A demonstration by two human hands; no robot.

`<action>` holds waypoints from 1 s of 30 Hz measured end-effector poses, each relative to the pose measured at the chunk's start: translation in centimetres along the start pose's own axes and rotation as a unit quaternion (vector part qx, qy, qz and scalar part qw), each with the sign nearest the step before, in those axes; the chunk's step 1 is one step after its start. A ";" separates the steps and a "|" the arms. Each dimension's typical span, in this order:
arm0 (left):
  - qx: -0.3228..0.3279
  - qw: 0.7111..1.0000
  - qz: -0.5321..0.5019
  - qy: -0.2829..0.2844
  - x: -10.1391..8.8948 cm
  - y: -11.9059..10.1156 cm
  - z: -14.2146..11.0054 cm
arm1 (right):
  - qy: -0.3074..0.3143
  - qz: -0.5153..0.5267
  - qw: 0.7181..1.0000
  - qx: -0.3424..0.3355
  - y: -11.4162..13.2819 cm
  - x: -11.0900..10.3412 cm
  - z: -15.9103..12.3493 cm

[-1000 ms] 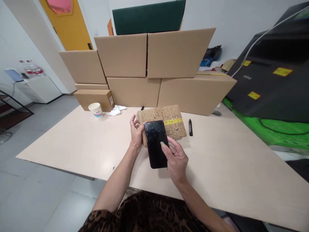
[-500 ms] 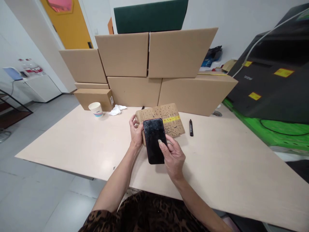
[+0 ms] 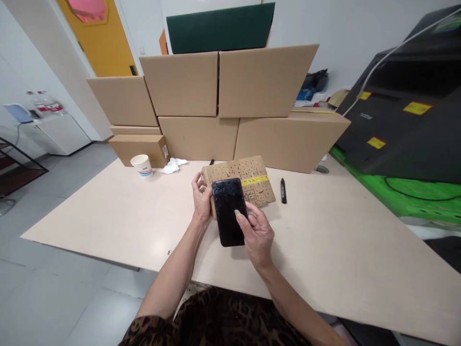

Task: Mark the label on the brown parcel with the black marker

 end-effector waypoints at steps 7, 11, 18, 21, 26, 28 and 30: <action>-0.006 1.000 -0.017 0.009 0.2 0.0 0.0 | 0.009 0.032 0.998 0.051 0.0 0.2 -0.3; -0.001 1.000 -0.011 0.002 0.3 -0.4 -0.1 | 0.002 0.045 0.996 0.072 0.4 0.3 -0.2; -0.020 1.000 -0.023 0.004 0.7 -1.2 -0.6 | -0.072 0.028 0.991 0.109 1.5 -4.3 1.4; -0.026 0.999 -0.024 -0.006 0.6 -1.0 -0.6 | -0.163 -0.008 0.985 0.061 2.3 -9.0 3.8; -0.037 0.999 -0.025 -0.013 0.5 -0.6 -0.3 | -0.236 -0.111 0.964 0.052 2.7 -16.7 9.1; -0.038 0.999 -0.026 -0.011 0.5 -0.5 -0.3 | -0.264 -0.172 0.946 0.075 2.6 -19.2 10.8; -0.035 0.999 -0.027 -0.014 0.4 -0.5 -0.2 | -0.278 -0.200 0.935 0.087 2.4 -21.0 12.1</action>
Point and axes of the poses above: each hand's wrist, its own z-axis towards the middle knuckle, its own x-axis out of the palm, y = z × x, the point moved 4 cm from there along z, towards the middle knuckle, and after that the axes turned 2 degrees about -y, right-handed, at the moved point
